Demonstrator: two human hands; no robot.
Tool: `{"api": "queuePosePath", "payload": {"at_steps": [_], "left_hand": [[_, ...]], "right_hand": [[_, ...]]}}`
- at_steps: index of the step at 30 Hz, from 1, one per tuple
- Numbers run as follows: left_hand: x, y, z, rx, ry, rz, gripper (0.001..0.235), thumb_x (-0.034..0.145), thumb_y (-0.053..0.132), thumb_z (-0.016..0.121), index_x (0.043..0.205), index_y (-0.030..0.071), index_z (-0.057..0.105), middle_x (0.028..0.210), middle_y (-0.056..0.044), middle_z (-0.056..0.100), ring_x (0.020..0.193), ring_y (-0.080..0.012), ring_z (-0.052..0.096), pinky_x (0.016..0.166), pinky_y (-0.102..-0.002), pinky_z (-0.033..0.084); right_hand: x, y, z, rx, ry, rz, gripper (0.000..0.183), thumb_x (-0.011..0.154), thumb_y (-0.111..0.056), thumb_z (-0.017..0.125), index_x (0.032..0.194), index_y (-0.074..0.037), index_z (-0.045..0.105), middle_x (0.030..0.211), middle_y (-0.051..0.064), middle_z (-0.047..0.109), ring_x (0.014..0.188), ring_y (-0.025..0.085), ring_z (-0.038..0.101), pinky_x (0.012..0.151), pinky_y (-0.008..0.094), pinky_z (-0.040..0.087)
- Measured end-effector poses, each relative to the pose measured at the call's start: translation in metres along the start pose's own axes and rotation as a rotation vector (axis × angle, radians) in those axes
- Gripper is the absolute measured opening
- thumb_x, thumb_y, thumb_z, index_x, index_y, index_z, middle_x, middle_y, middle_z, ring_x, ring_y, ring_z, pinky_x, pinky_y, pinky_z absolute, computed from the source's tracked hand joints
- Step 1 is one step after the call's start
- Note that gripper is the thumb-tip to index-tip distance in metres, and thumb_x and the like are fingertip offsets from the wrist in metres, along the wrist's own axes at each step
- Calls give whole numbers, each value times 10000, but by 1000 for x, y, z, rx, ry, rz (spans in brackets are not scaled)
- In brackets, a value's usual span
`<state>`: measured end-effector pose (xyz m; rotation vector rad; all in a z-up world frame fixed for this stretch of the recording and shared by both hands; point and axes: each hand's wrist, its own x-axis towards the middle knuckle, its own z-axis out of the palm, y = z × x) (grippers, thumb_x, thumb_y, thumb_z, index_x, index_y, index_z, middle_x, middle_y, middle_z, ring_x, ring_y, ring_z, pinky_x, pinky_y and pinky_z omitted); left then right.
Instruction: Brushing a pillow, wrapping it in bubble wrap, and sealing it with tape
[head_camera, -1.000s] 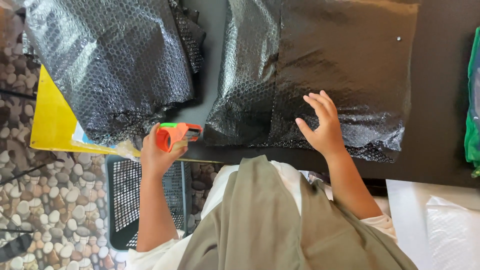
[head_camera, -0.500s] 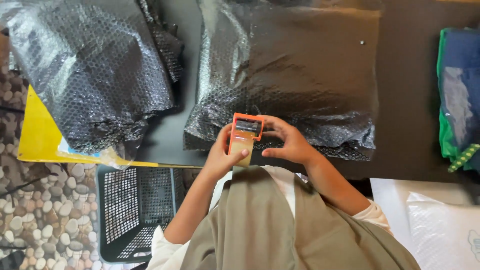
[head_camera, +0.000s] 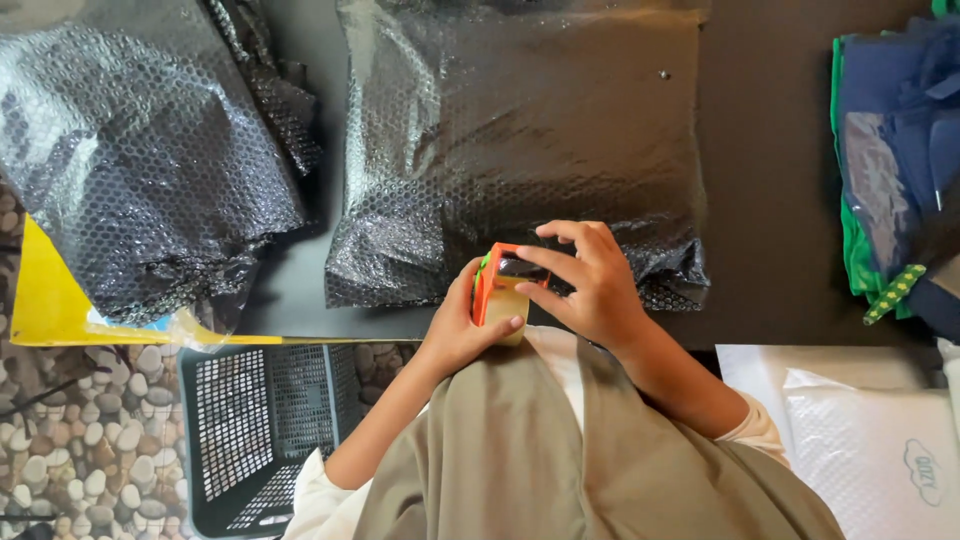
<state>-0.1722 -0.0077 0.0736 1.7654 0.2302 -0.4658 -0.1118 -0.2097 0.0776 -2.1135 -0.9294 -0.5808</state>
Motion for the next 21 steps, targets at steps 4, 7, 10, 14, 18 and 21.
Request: {"api": "queuePosePath", "payload": {"at_steps": [4,7,10,14,18,21], "left_hand": [[4,-7,10,24,11,-34,1112,652,576,857,1563,163,372,1469,-234,513,1339,-473,534,1141,-525,449],[4,-8,13,60,17,-55,1128,638,596,863,1565,187,367,1480,-216,502,1354,-455,523,1161,-521,432],[2,-9,12,87,11,-40,1133,627,575,863,1554,148,372,1468,-251,502,1350,-486,517,1166,-545,412],[8,-44,7,157,42,232,1351,484,506,992,1559,65,303,1585,-249,352,1436,-470,409,1200,-521,366],[8,-46,8,168,53,312,1380,517,483,994,1636,183,244,1513,-185,456,1406,-427,470,1155,-528,418],[8,-48,9,136,58,295,1334,507,513,986,1617,212,311,1489,-163,484,1369,-425,507,1127,-530,444]], "right_hand": [[-12,12,3,-46,13,-2,250,870,-254,841,1104,-179,799,1105,47,651,900,234,577,830,361,529],[-15,13,4,-25,23,7,88,879,-202,846,949,-162,811,1020,13,692,887,207,602,814,330,543],[-14,11,5,82,24,86,58,857,-83,841,863,-100,786,937,36,693,870,225,628,792,337,559],[-19,21,11,227,-27,218,104,808,-46,860,844,-83,769,884,46,710,840,255,669,772,370,560],[-29,26,15,253,-81,309,100,819,-50,845,848,-100,764,818,40,675,790,252,672,741,344,546],[-29,21,14,207,-134,269,99,837,-60,835,826,-77,739,759,47,626,716,248,646,673,340,550]]}}
